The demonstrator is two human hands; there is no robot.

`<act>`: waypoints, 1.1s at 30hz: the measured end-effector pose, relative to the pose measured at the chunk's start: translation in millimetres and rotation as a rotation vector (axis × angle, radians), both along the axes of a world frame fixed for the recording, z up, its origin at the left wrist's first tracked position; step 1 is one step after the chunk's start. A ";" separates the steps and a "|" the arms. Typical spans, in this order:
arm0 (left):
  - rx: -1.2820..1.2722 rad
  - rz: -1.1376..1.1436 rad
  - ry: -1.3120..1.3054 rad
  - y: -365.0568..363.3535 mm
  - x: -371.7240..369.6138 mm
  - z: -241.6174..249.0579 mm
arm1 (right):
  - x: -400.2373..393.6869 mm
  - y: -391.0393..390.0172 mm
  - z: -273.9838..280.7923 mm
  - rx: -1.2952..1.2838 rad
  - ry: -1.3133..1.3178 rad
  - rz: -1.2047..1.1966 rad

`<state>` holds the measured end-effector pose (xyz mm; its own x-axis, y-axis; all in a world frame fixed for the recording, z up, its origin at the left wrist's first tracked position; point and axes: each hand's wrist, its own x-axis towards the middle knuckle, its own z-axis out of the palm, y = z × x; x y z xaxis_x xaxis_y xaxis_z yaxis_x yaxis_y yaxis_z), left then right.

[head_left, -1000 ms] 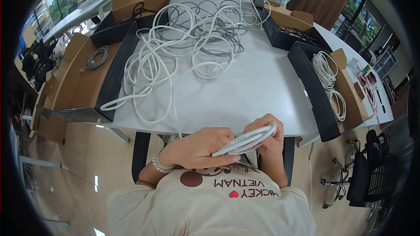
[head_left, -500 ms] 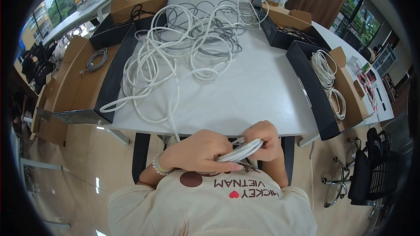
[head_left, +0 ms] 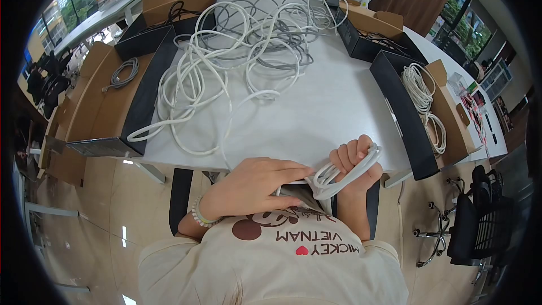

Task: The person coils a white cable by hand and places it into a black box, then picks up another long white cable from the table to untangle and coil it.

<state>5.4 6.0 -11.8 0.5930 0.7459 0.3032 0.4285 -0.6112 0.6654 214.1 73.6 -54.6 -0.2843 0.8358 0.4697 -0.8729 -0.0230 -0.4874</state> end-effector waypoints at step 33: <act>-0.105 -0.034 -0.359 12.1 -6.3 -6.7 | -7.4 -3.2 6.4 -0.140 0.051 0.023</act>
